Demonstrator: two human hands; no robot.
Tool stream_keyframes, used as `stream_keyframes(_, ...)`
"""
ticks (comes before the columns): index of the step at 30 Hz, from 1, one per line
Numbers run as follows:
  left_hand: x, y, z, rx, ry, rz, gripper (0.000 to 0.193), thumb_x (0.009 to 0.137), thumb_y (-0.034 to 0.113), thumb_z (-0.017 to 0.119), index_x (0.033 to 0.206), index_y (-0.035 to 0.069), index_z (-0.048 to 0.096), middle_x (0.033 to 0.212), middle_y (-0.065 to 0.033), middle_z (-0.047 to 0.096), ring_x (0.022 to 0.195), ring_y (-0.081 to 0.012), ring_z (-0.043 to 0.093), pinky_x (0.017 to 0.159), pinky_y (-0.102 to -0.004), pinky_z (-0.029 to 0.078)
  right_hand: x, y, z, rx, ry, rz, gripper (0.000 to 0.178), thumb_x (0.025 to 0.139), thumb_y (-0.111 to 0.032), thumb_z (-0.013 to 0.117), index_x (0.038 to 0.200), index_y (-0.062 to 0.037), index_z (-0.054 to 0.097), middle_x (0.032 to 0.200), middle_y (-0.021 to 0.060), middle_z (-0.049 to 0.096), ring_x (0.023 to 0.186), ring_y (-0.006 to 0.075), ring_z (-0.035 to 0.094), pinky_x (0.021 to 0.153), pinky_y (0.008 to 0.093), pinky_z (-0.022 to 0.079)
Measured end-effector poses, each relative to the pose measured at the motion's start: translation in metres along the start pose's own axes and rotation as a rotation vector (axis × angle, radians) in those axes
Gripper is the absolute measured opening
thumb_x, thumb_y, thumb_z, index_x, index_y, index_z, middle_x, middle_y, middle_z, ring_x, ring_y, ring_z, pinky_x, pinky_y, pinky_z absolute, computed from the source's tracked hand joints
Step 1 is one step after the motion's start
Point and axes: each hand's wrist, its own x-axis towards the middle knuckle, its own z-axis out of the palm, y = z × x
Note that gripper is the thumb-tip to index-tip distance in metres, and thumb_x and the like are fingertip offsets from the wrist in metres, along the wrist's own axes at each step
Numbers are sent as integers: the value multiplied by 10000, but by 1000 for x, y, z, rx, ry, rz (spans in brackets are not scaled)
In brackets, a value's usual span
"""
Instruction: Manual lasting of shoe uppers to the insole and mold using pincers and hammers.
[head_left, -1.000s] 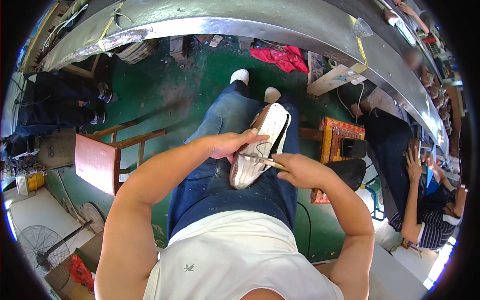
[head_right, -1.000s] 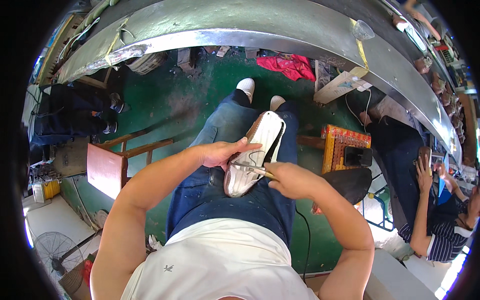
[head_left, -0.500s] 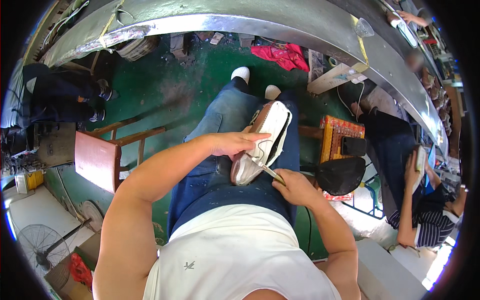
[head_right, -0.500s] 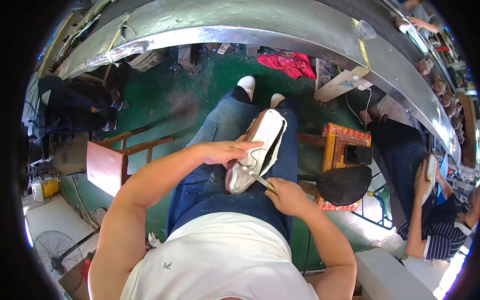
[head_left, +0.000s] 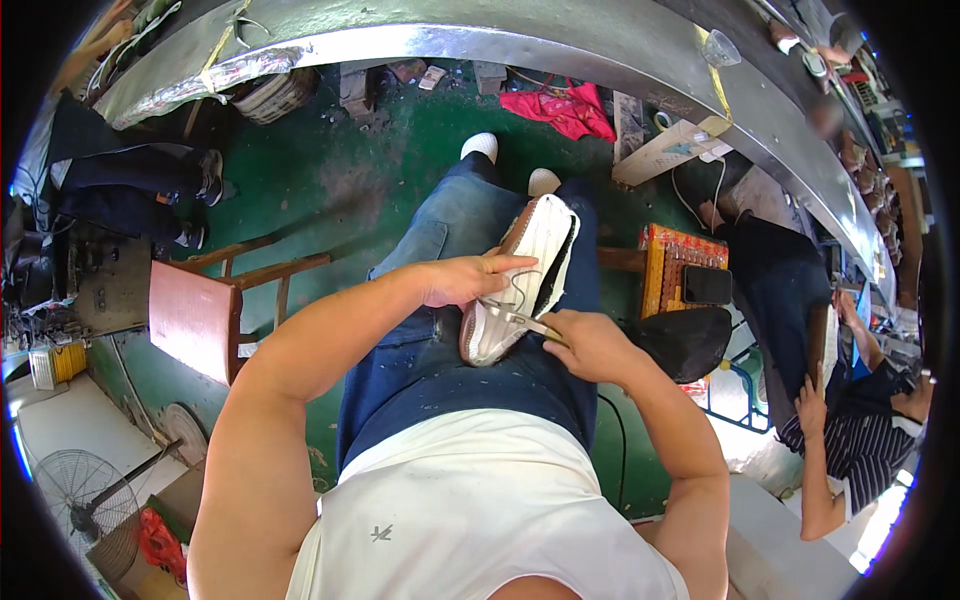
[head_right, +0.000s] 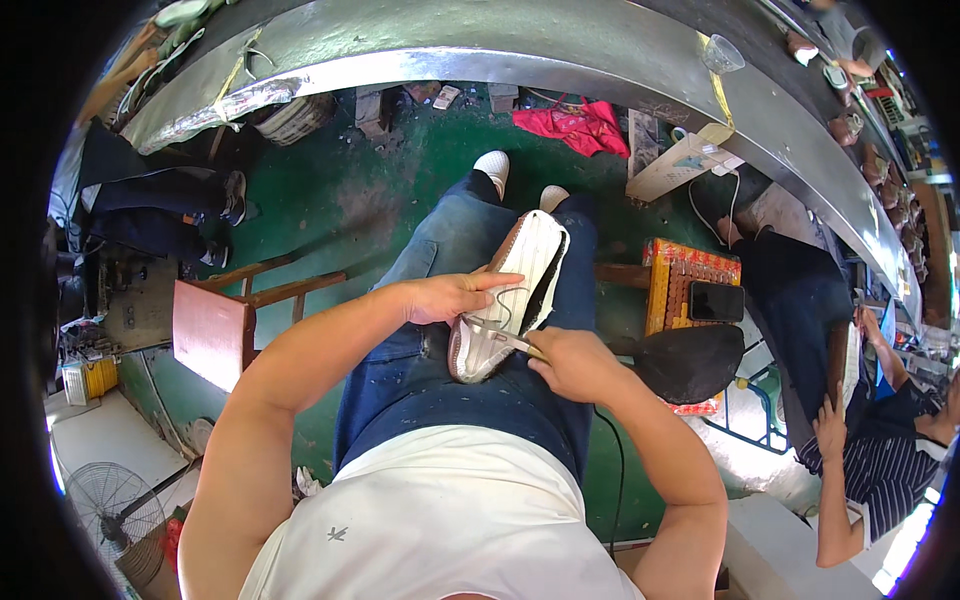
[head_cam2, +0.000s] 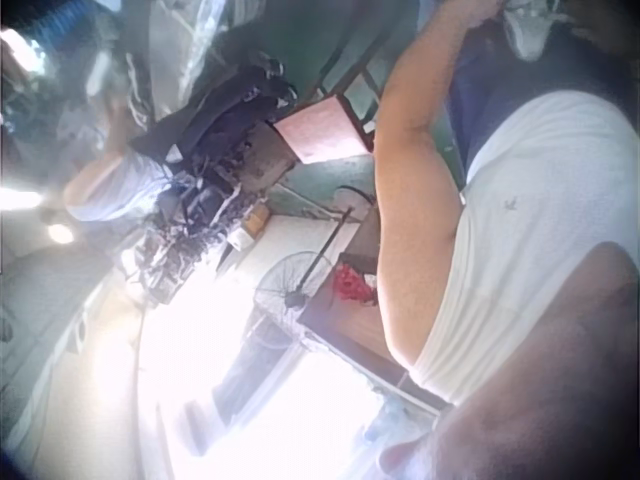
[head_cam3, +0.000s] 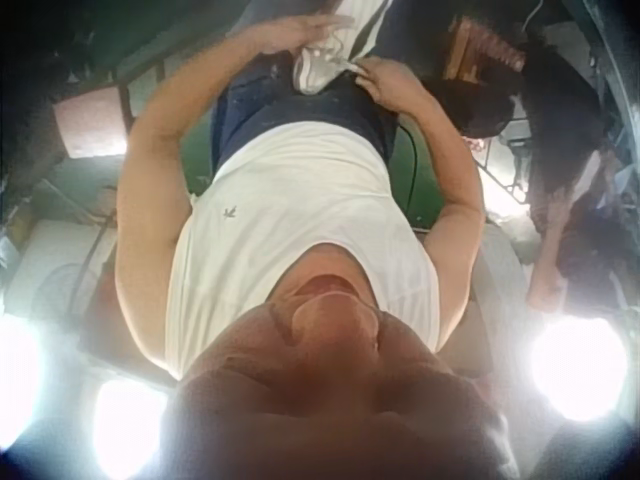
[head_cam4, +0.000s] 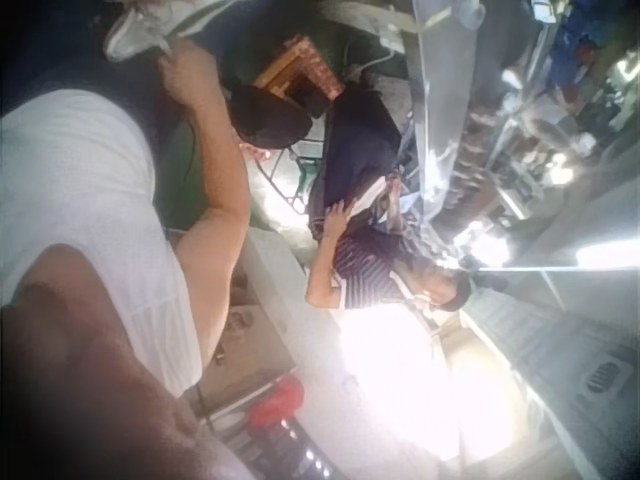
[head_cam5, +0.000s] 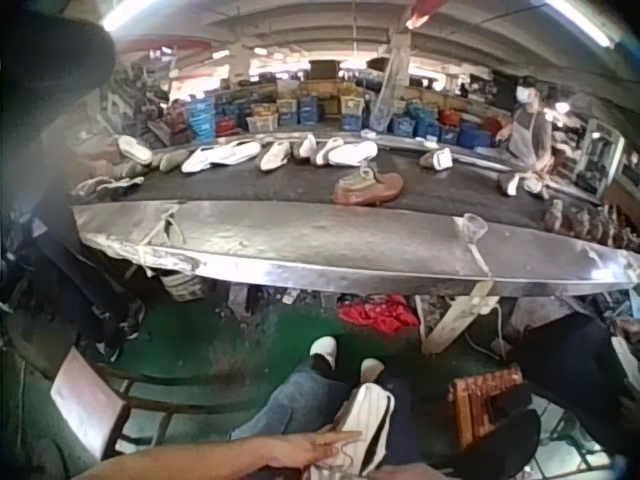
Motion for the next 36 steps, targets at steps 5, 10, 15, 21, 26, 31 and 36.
stream_keyframes(5, 0, -4, -1, 15, 15, 34, 524, 1092, 131, 394, 1590, 289, 358, 1645, -63, 129, 1427, -270, 379, 1017, -400, 514, -3, 5, 29, 102, 200, -77, 250, 932, -189, 655, 1124, -38, 601, 933, 174, 650, 822, 402, 658, 710, 484, 524)
stream_keyframes(10, 7, -10, 7, 233, 47, 126, 552, 1064, 142, 432, 1588, 301, 356, 1662, -171, 98, 1513, -364, 238, 1234, -372, 229, -33, -9, 23, 116, 163, 12, 243, 935, -167, 652, 1135, -42, 593, 943, 183, 651, 847, 406, 659, 726, 493, 523)
stream_keyframes(15, 15, -18, 23, 510, 240, 178, 768, 1045, 200, 498, 1643, 223, 15, 1675, -247, -4, 1548, -378, 131, 1243, -396, 179, -36, 10, 20, 455, -88, 195, 234, 937, -143, 641, 1137, -28, 599, 957, 208, 646, 855, 426, 652, 769, 502, 522)
stream_keyframes(21, 7, -24, 25, -286, 146, 60, 945, 1019, 206, 596, 1637, 241, -117, 1641, -69, 253, 1470, -199, 300, 1166, -365, 305, -43, -6, 29, 185, 128, 131, 268, 903, -91, 633, 1144, 21, 599, 989, 207, 646, 909, 387, 659, 805, 445, 537)
stream_keyframes(26, 3, -11, 21, -406, 112, -69, 924, 1005, 190, 611, 1644, 311, -46, 1615, -13, 304, 1436, -171, 355, 1122, -393, 376, -25, -17, -2, -440, 238, -7, 335, 800, -84, 648, 1102, 52, 597, 1043, 155, 643, 1024, 298, 652, 742, 383, 555)
stream_keyframes(31, 7, -30, 14, -418, 86, -15, 904, 1017, 147, 566, 1639, 300, -72, 1608, -54, 328, 1409, -222, 407, 1095, -444, 414, 4, 9, -29, 42, -88, -94, 200, 895, -168, 665, 1023, -15, 654, 914, 203, 677, 909, 394, 664, 752, 489, 537)
stream_keyframes(36, 11, -30, 7, -480, 53, -19, 907, 1025, 186, 593, 1633, 330, -65, 1588, -41, 341, 1376, -221, 437, 1059, -479, 443, 7, 24, -5, 126, -4, -130, 202, 873, -124, 658, 1033, -2, 641, 927, 189, 675, 909, 403, 657, 769, 484, 539)
